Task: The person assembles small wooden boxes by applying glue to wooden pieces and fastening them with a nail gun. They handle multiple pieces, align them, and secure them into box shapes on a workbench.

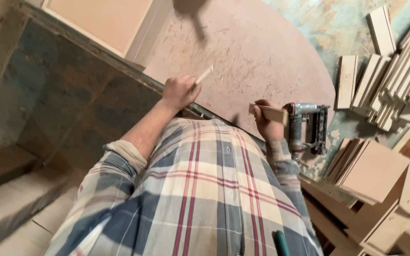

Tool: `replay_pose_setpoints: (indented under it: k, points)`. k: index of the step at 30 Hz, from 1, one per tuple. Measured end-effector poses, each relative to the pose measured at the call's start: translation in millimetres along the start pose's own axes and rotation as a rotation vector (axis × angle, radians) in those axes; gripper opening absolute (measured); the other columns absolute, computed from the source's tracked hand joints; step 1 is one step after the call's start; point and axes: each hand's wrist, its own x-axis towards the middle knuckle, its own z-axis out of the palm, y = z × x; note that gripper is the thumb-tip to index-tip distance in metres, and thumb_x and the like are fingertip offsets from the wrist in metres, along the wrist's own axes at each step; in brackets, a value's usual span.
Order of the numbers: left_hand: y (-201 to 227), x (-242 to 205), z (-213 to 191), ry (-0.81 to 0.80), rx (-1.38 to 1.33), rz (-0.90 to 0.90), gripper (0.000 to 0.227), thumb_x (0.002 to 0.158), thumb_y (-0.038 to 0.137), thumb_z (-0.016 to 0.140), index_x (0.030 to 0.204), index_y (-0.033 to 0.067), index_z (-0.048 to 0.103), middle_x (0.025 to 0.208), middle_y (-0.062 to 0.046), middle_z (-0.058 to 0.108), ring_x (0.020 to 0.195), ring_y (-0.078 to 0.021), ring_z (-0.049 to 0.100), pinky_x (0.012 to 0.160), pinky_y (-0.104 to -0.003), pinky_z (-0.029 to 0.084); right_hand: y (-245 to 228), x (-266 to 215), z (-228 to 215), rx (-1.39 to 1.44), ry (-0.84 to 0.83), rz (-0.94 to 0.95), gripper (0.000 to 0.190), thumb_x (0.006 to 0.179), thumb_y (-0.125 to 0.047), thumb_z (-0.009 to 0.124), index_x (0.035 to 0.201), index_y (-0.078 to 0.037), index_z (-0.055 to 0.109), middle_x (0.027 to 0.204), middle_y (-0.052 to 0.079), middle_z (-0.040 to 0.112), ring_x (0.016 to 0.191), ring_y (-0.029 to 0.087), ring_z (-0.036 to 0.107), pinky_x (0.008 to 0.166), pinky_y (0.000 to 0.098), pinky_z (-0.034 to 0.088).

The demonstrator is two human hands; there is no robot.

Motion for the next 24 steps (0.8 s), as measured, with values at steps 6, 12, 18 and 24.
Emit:
replay_pose_setpoints:
  k: [6,12,18,24]
  points:
    - [-27,2,-14,0.078,-0.213,0.064,0.018,0.096,0.021,0.069,0.098,0.0037,0.075,0.080,-0.013,0.071,0.063,-0.0262,0.070,0.056,-0.038,0.057,-19,-10,6,-0.087,0.247,-0.053,0.017,0.103,-0.016,0.069,0.112,-0.002,0.069,0.101,0.016,0.073,0.090,0.025,0.073,0.079,0.0359,0.058]
    - [-37,15,-8,-0.184,0.063,0.114,0.016,0.089,0.024,0.072,0.082,0.0092,0.072,0.075,-0.010,0.070,0.067,-0.0281,0.070,0.060,-0.041,0.057,-7,7,43,-0.194,0.201,-0.042,0.015,0.105,-0.017,0.067,0.104,-0.002,0.069,0.097,0.017,0.069,0.087,0.031,0.067,0.075,0.0395,0.055]
    - [-37,15,-12,-0.008,-0.050,0.238,0.022,0.090,0.022,0.071,0.101,0.0038,0.075,0.079,-0.011,0.071,0.069,-0.0282,0.071,0.058,-0.040,0.057,17,-7,43,0.029,0.352,0.063,0.020,0.105,-0.019,0.061,0.113,-0.002,0.066,0.098,0.014,0.071,0.081,0.022,0.069,0.070,0.0353,0.058]
    - [-33,38,12,-0.312,0.166,0.153,0.023,0.085,0.027,0.073,0.071,0.0089,0.073,0.064,-0.013,0.069,0.055,-0.0300,0.069,0.050,-0.044,0.056,34,-10,64,-0.136,0.244,0.107,0.019,0.107,-0.022,0.062,0.104,-0.004,0.069,0.093,0.013,0.071,0.081,0.022,0.068,0.070,0.0373,0.056]
